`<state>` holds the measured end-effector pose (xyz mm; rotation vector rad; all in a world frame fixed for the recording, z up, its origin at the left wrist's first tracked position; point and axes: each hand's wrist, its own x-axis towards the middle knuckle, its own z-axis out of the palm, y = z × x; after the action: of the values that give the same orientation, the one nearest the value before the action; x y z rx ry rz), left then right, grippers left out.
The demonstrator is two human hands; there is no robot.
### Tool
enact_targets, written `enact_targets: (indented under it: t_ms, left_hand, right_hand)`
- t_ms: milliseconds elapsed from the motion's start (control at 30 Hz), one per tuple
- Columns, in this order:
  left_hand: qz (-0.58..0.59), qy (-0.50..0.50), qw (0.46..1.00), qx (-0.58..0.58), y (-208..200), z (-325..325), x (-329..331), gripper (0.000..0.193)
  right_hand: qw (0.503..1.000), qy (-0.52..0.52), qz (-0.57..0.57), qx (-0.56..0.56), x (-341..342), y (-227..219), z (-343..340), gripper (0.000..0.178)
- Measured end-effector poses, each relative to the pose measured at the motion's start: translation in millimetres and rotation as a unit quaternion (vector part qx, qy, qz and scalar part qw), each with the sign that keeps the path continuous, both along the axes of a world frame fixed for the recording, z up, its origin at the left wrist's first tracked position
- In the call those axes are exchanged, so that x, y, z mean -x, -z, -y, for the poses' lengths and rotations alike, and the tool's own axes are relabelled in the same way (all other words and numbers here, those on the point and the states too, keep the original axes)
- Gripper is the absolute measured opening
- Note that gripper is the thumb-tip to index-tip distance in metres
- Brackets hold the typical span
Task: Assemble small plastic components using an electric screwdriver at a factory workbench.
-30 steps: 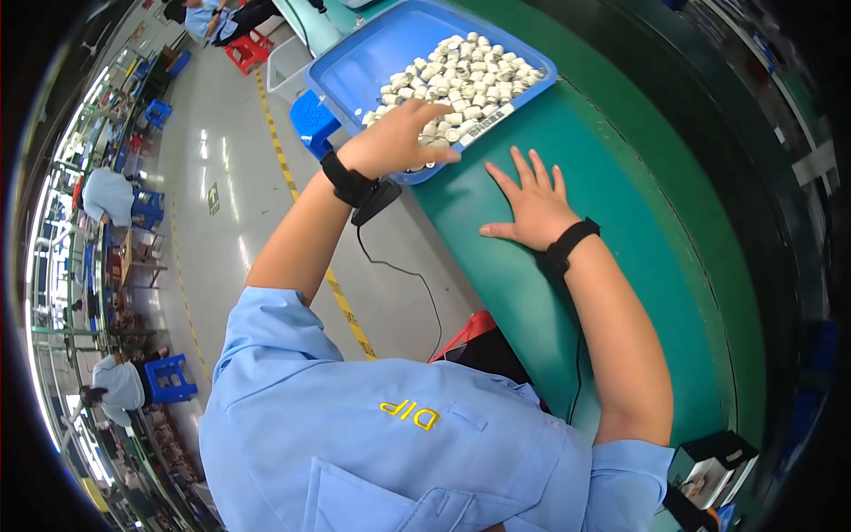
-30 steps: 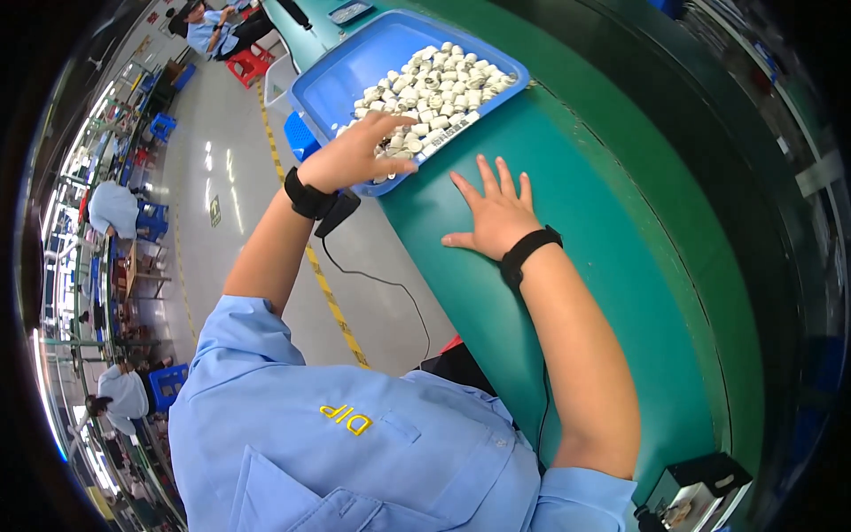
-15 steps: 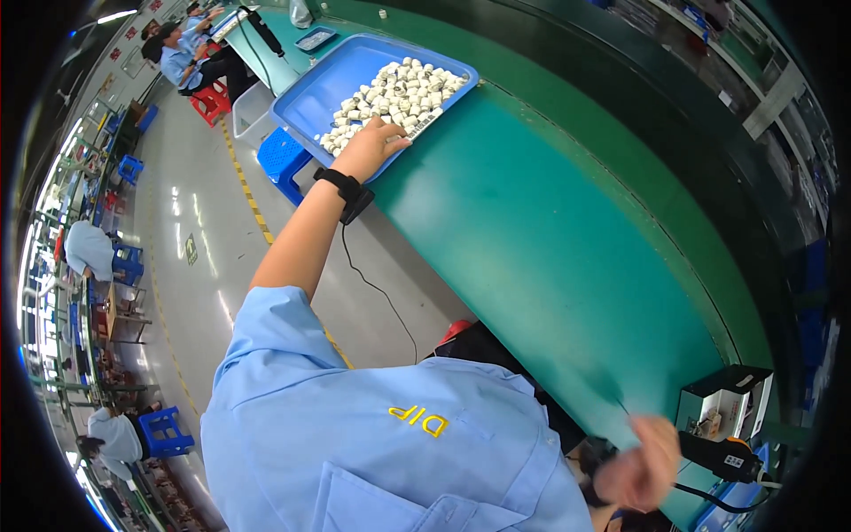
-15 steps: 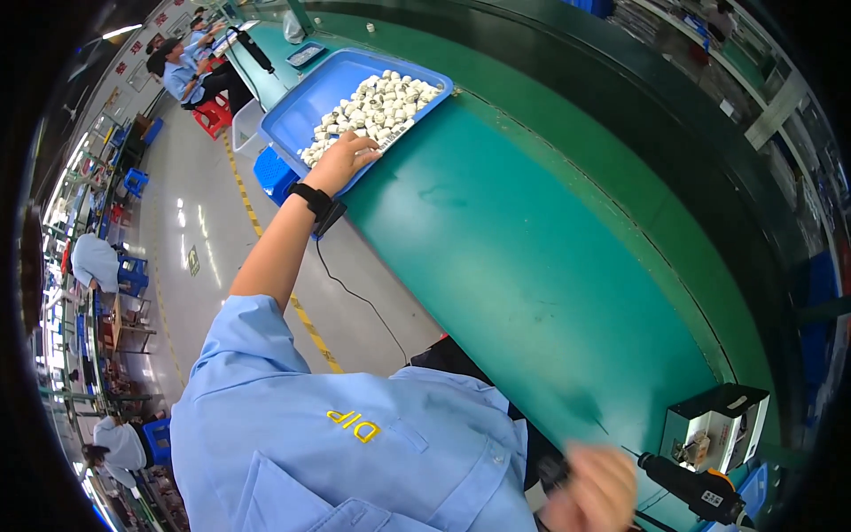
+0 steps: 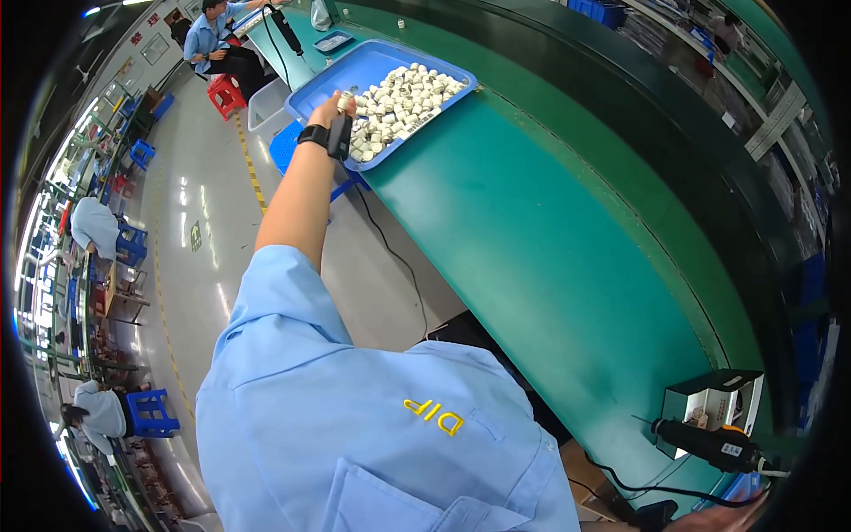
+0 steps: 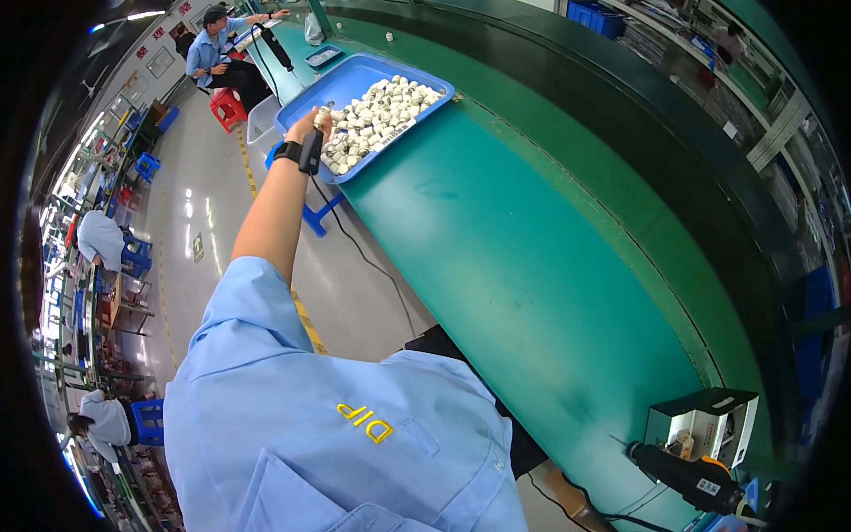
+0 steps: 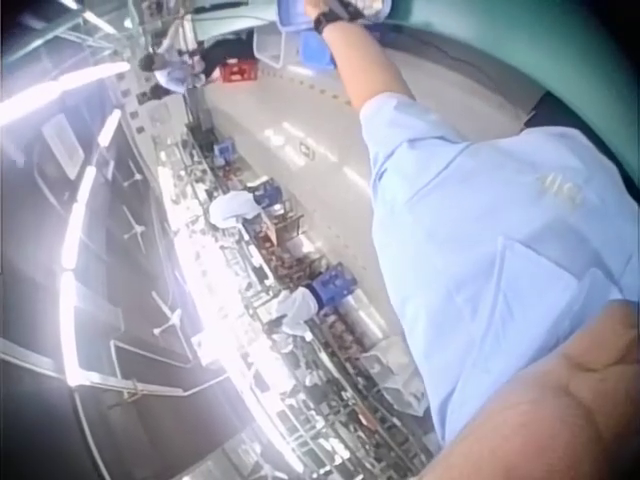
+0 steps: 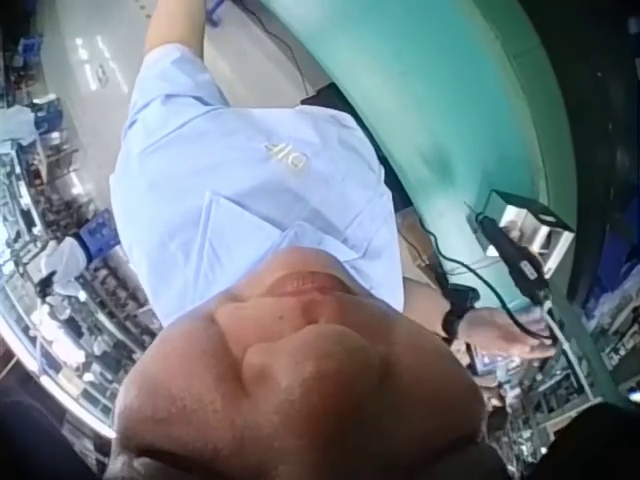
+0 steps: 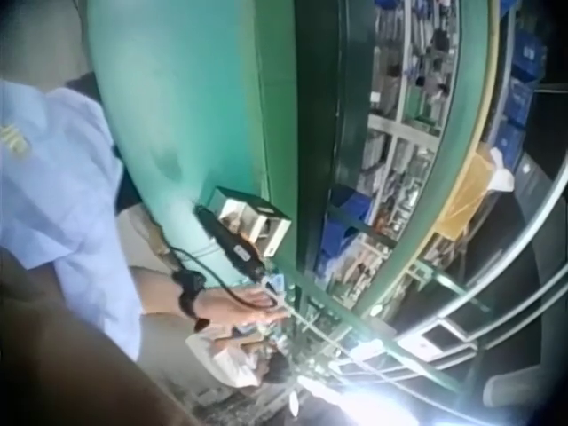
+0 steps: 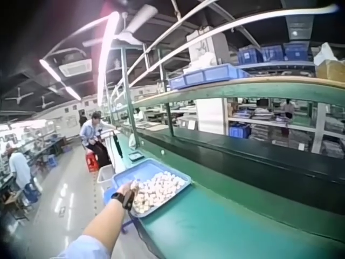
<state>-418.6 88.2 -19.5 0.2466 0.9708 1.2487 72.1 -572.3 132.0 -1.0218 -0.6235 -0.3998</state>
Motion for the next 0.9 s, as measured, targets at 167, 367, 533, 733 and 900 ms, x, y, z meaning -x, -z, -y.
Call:
enact_targets:
  t_ms: [167,367,533,733,900]
  left_hand:
    - [0.091,0.019,0.996,0.005,-5,-3,-37,0.033]
    - [-0.099,0.051,0.993,-0.043,-12,25,-59,0.038]
    - [-0.411,0.182,0.880,-0.156,-7,6,-52,0.039]
    - [-0.461,0.098,0.876,-0.105,-5,-97,28,0.047]
    - [-0.534,-0.017,0.840,-0.099,15,-152,57,0.052]
  right_hand:
    - [0.948,-0.155,-0.182,0.211,-52,23,19,0.075]
    - [0.901,-0.301,-0.117,0.291,-52,52,-26,0.084]
    - [0.843,-0.481,0.018,0.240,-50,67,-50,0.086]
    - [0.835,-0.530,0.097,0.116,-3,54,-115,0.056]
    - [0.860,-0.467,0.107,0.175,-14,77,-111,0.066]
